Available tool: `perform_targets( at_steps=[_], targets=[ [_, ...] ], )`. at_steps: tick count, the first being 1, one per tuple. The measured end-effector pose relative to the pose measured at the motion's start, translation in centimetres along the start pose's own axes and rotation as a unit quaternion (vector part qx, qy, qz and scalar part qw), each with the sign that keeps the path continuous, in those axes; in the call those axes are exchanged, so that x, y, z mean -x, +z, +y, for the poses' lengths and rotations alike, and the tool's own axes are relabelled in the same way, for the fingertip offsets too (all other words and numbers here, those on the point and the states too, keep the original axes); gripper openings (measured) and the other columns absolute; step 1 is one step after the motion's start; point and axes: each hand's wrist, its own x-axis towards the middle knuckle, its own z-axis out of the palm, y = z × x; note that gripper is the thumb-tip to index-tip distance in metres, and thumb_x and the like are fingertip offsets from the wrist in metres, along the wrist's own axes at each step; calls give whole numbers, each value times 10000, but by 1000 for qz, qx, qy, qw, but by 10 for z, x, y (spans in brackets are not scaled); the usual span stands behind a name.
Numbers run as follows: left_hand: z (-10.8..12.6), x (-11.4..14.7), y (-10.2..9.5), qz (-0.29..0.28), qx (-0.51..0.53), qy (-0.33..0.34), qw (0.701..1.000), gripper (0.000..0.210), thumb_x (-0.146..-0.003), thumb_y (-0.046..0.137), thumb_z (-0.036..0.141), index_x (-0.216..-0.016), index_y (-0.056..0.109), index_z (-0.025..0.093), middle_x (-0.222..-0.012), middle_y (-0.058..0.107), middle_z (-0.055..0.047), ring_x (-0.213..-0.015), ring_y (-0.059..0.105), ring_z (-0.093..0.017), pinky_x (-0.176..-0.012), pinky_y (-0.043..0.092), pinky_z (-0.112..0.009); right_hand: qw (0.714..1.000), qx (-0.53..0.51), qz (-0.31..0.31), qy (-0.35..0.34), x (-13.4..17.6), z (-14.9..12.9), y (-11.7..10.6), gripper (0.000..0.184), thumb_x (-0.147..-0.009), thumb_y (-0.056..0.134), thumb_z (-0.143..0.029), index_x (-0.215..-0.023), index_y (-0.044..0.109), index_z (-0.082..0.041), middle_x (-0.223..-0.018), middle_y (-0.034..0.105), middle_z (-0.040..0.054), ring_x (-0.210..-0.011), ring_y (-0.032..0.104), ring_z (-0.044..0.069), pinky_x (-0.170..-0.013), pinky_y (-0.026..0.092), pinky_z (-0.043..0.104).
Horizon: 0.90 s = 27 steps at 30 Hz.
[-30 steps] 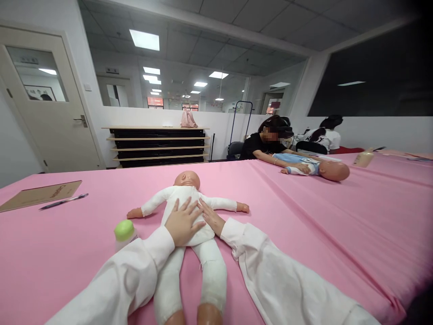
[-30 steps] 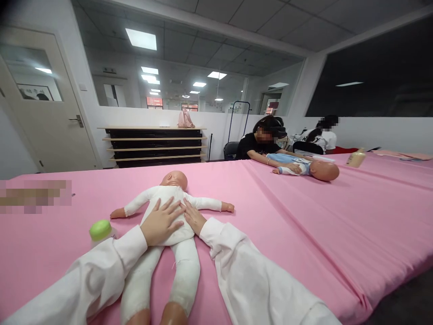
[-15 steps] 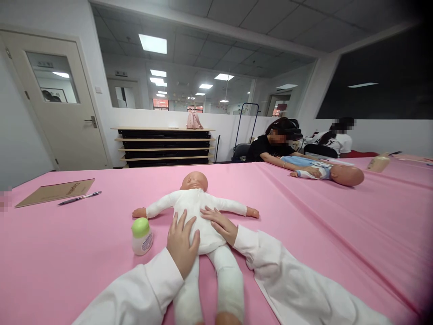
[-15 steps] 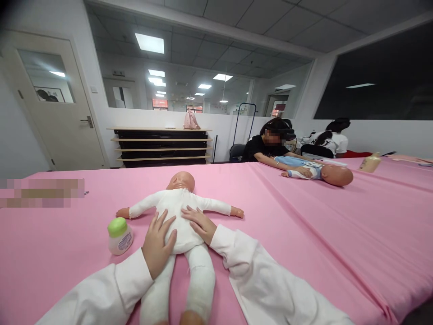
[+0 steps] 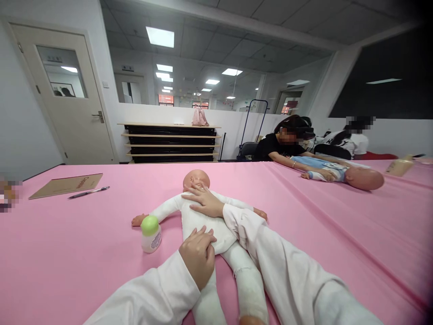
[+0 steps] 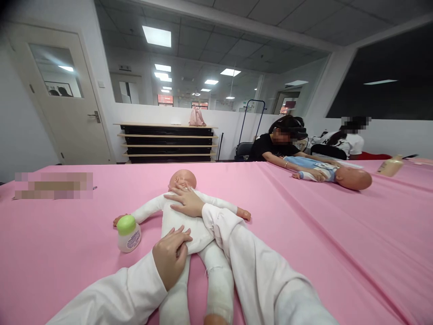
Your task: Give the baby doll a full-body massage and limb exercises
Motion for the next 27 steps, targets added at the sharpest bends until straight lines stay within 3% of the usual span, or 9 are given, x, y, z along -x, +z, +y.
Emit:
perform_targets(
  at_steps=[5,9,13,15,17,20,22,24,27],
  targets=[
    [0,-1,0,5,-13,3,1000,297,-670,374,17,-755,594,198,-903,708,-17,-933,646,-243,-808,534,-442,988,-5,63,144,6,11,11,623,-860,350,-564,-1410,181,-327,-1500,3,24,-1368,-58,310,-1035,-40,611],
    [2,0,-1,-2,-24,13,1000,292,-675,374,19,-760,592,196,-905,708,-15,-937,644,-241,-813,532,-437,969,-37,42,241,23,12,14,712,-842,325,-610,-1427,70,-297,-1496,-70,49,-1359,-120,299,-1029,-35,621],
    [1,1,-4,-6,-43,24,999,296,-686,372,15,-768,590,198,-847,708,-16,-926,648,-221,-824,525,-407,961,-74,11,266,43,16,14,719,-840,319,-614,-1429,61,-291,-1498,-40,57,-1363,-86,310,-1023,-30,633],
    [-1,-5,-7,-22,-63,67,995,281,-690,386,23,-781,593,190,-799,695,-32,-909,645,-223,-804,522,-395,964,-97,11,248,54,20,18,694,-843,314,-612,-1424,76,-315,-1499,-22,44,-1367,-50,313,-1018,-19,644],
    [-3,-18,-11,-92,-84,168,978,214,-686,424,59,-746,594,174,-732,664,-53,-799,638,-229,-700,526,-375,966,-123,37,223,65,25,24,643,-855,288,-606,-1415,127,-336,-1500,20,29,-1373,-15,295,-1028,-14,634],
    [0,-46,-11,-260,-87,312,910,114,-679,477,124,-645,580,161,-649,604,-56,-642,571,-200,-556,479,-322,962,-158,112,193,76,32,36,577,-883,233,-572,-1398,233,-311,-1491,133,22,-1381,53,233,-1080,-6,557],
    [3,-61,-6,-320,-63,314,892,146,-688,491,137,-751,620,164,-760,624,-59,-747,576,-198,-638,477,-317,957,-177,152,174,80,36,44,564,-895,218,-551,-1389,276,-284,-1482,178,19,-1379,90,201,-1109,25,500],
    [5,-68,1,-339,-39,288,895,306,-728,492,170,-1007,613,203,-1028,618,-63,-983,547,-213,-831,445,-364,951,-181,188,164,80,40,52,555,-900,206,-540,-1380,299,-278,-1475,207,11,-1375,118,191,-1118,58,474],
    [0,-64,11,-342,-54,233,909,440,-833,458,350,-1270,451,299,-1352,431,-51,-1266,344,-260,-1027,243,-521,949,-159,208,176,78,44,56,567,-892,214,-550,-1372,322,-267,-1459,253,29,-1368,152,212,-1112,84,488]
  ],
)
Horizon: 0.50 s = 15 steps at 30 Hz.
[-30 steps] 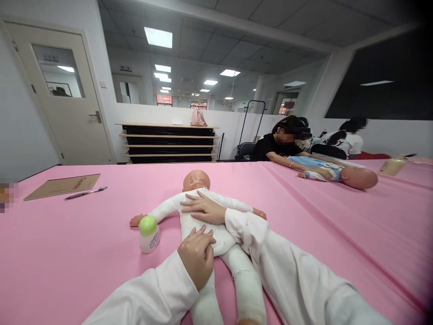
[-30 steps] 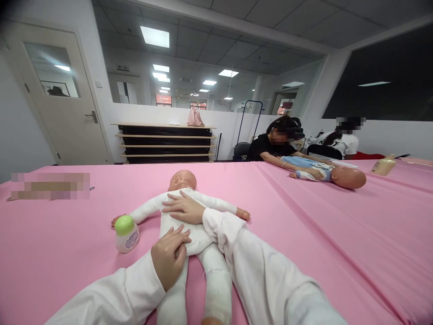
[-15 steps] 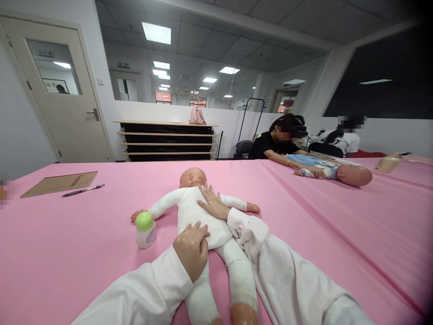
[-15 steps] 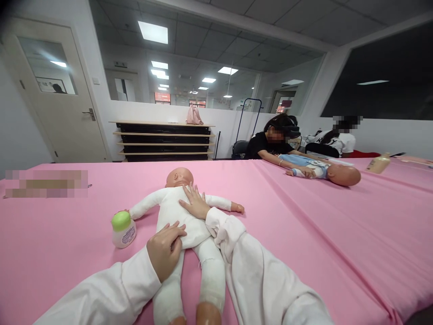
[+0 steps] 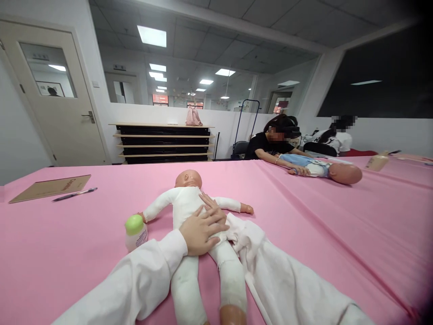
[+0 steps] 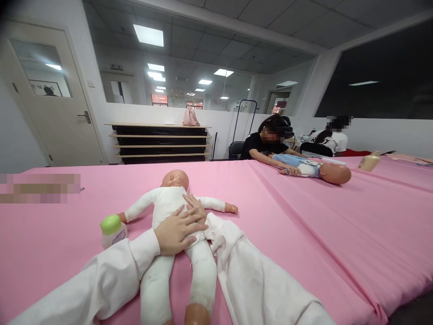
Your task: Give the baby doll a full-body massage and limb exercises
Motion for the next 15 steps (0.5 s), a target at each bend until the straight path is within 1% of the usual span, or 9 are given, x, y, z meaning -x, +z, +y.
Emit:
perform_targets(
  at_steps=[2,4,7,10,11,12,13,15],
  targets=[
    [-3,4,8,12,-12,-66,998,497,-846,421,487,-1311,406,312,-1422,334,-66,-1325,237,-293,-1040,152,-582,999,17,-30,11,-2,-1,-1,578,-886,235,-552,-1382,302,-263,-1468,229,36,-1371,134,229,-1107,90,505],
    [-4,9,14,34,-29,-119,992,568,-821,419,565,-1322,400,297,-1449,275,-93,-1342,181,-320,-1034,120,-610,998,24,-60,18,-3,-3,-4,555,-890,247,-537,-1390,272,-296,-1479,192,13,-1378,95,223,-1107,82,505],
    [-2,16,19,75,-67,-189,977,604,-804,447,570,-1326,404,271,-1450,262,-127,-1346,139,-354,-1011,101,-652,997,27,-58,34,-3,-8,-7,519,-903,230,-511,-1385,272,-321,-1483,173,-1,-1380,66,216,-1096,38,534],
    [5,23,20,112,-104,-255,955,536,-821,457,504,-1285,462,236,-1417,325,-146,-1325,195,-380,-982,166,-671,996,32,-64,50,-2,-11,-7,516,-908,220,-488,-1384,275,-299,-1482,168,16,-1378,83,227,-1069,43,587],
    [7,25,20,122,-116,-264,950,504,-825,460,474,-1254,496,214,-1394,363,-153,-1307,242,-384,-974,207,-660,997,34,-58,46,-1,-12,-7,516,-906,233,-483,-1379,294,-287,-1474,196,25,-1375,114,226,-1071,72,583],
    [9,28,20,133,-128,-263,947,470,-826,464,439,-1216,531,185,-1361,409,-164,-1279,302,-384,-966,257,-637,998,37,-43,35,0,-14,-8,514,-902,253,-479,-1362,337,-268,-1455,254,40,-1363,171,223,-1078,116,564],
    [11,30,21,148,-141,-254,945,435,-825,470,398,-1171,562,152,-1312,465,-175,-1237,372,-378,-953,312,-603,999,40,-19,18,2,-17,-9,505,-896,279,-476,-1327,405,-243,-1416,340,60,-1336,257,221,-1081,177,531],
    [12,33,21,191,-164,-215,944,346,-814,480,303,-1066,610,105,-1172,581,-176,-1113,506,-347,-903,410,-519,998,41,37,-24,4,-26,-12,455,-880,351,-469,-1180,569,-205,-1255,536,88,-1202,460,212,-1044,320,450]
  ],
)
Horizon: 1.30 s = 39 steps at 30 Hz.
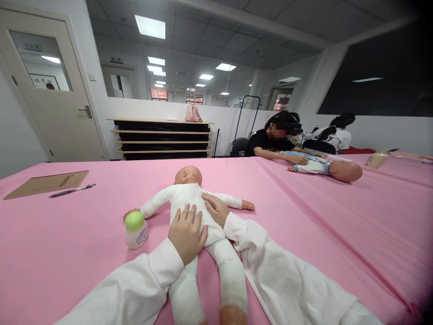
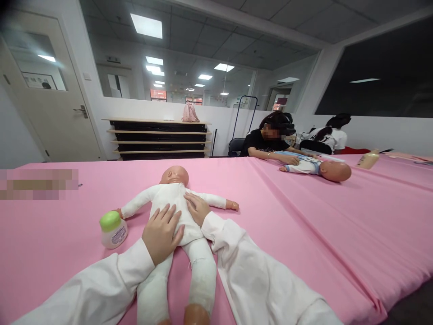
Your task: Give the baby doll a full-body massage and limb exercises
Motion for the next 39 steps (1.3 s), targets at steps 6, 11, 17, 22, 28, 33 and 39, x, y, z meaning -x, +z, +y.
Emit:
perform_targets(
  at_steps=[6,11,17,22,28,33,39],
  targets=[
    [-2,-1,3,88,67,83,990,153,-778,468,122,-732,612,146,-710,647,-63,-714,601,-196,-696,501,-312,990,-84,-44,-108,-23,-36,-7,316,-815,523,-466,-893,699,-216,-954,693,41,-1026,595,192,-926,463,356],
    [-2,-1,3,102,72,72,990,137,-757,478,109,-696,594,150,-611,588,-39,-616,548,-174,-575,458,-283,963,-18,-192,-187,-65,-55,8,253,-872,468,-347,-980,674,-247,-1088,650,6,-1241,422,184,-1075,255,431],
    [-2,0,5,113,61,30,991,164,-763,476,115,-645,577,165,-580,569,-19,-573,529,-157,-519,402,-272,953,133,-215,-164,-77,-54,16,388,-894,411,-396,-1266,480,-307,-1466,227,9,-1372,115,240,-1086,49,526],
    [-3,3,6,101,74,25,992,160,-788,475,136,-683,592,166,-603,585,-14,-600,546,-153,-551,413,-265,976,129,-171,-30,-62,-27,8,565,-893,332,-496,-1408,186,-315,-1499,29,24,-1379,2,264,-1051,30,601],
    [-3,-4,-1,-1,70,62,996,150,-788,457,155,-779,607,159,-718,596,-45,-721,546,-188,-642,440,-302,982,62,-175,31,-33,-1,-4,553,-918,231,-484,-1421,146,-273,-1498,78,49,-1379,66,239,-1058,64,582],
    [-3,-17,-8,-144,93,166,971,341,-782,437,152,-1098,561,164,-1103,578,-86,-1032,510,-225,-908,390,-400,985,53,-160,20,-12,3,-6,483,-949,177,-386,-1407,217,-238,-1489,149,61,-1371,119,204,-1081,123,500],
    [-6,-17,-1,-151,95,33,983,384,-893,354,355,-1254,475,306,-1319,482,2,-1322,264,-257,-1065,170,-544,991,48,-121,20,-13,3,-7,417,-875,489,-356,-1245,446,-169,-1308,426,104,-1170,442,247,-967,362,496]
  ],
)
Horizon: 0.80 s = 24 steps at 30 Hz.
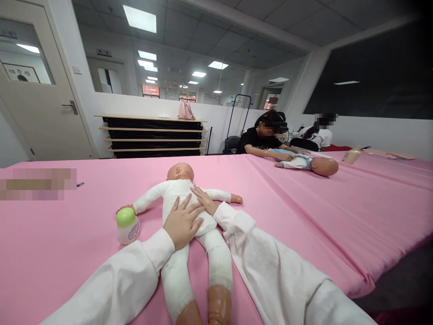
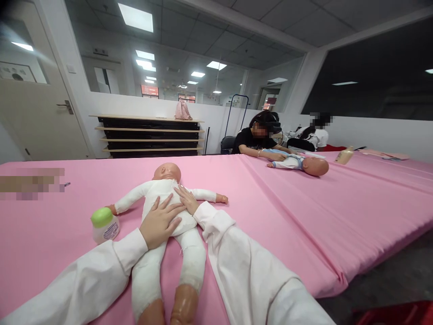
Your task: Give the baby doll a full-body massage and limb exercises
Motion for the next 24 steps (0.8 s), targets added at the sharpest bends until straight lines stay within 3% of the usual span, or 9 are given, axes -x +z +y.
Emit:
perform_targets(
  at_steps=[4,8,11,13,15,17,19,21,24],
  targets=[
    [2,4,5,40,-48,-89,994,418,-871,388,409,-1225,520,229,-1377,414,-61,-1318,262,-311,-1029,215,-585,1000,-3,30,4,1,-1,0,334,-876,496,-330,-1164,501,-162,-1196,504,89,-1039,525,198,-878,453,419],
    [8,9,5,76,-65,-100,990,398,-845,433,359,-1166,567,165,-1304,492,-118,-1241,388,-333,-980,314,-552,998,-1,62,13,9,-2,4,320,-874,499,-325,-1144,511,-154,-1180,515,86,-1041,525,198,-885,445,423],
    [4,9,-2,115,2,-96,989,267,-829,438,288,-920,660,169,-1011,668,-94,-1050,567,-278,-912,415,-450,996,5,82,21,12,-1,6,250,-892,445,-245,-1096,537,-134,-1120,555,87,-1051,518,185,-927,411,402],
    [-4,4,-10,140,83,-135,977,257,-826,425,264,-729,649,184,-766,686,-51,-808,641,-213,-776,484,-352,996,10,89,24,11,0,5,247,-888,394,-183,-1067,553,-122,-1071,580,91,-1043,517,172,-946,392,366],
    [-16,-4,-17,181,162,-183,953,270,-829,406,266,-682,616,185,-697,662,-31,-661,624,-166,-654,496,-288,995,17,94,24,9,1,4,269,-869,378,-157,-1068,556,-121,-1072,582,99,-1049,508,173,-961,376,348],
    [-29,-13,-19,241,188,-194,932,232,-816,388,240,-773,608,180,-791,660,-39,-727,619,-166,-673,500,-282,995,24,98,21,6,3,2,293,-846,395,-159,-1096,543,-124,-1136,556,111,-1098,480,187,-989,349,357],
    [-41,-19,-15,276,145,-176,934,240,-778,399,199,-916,592,162,-944,638,-71,-904,591,-197,-806,484,-330,994,32,100,15,4,5,2,336,-829,409,-175,-1144,519,-132,-1253,483,126,-1188,416,205,-1030,306,374],
    [-51,-22,-6,256,68,-168,950,358,-745,426,183,-1078,549,136,-1122,576,-112,-1090,505,-243,-945,406,-401,995,37,95,5,3,7,3,393,-825,409,-203,-1206,481,-140,-1367,375,128,-1275,326,212,-1065,260,385],
    [-60,-21,6,159,-4,-176,971,467,-772,422,207,-1229,475,127,-1329,439,-131,-1275,327,-286,-1032,294,-480,997,56,50,-4,2,12,6,481,-859,331,-264,-1327,364,-157,-1448,262,106,-1346,212,200,-1096,192,429]
  ],
)
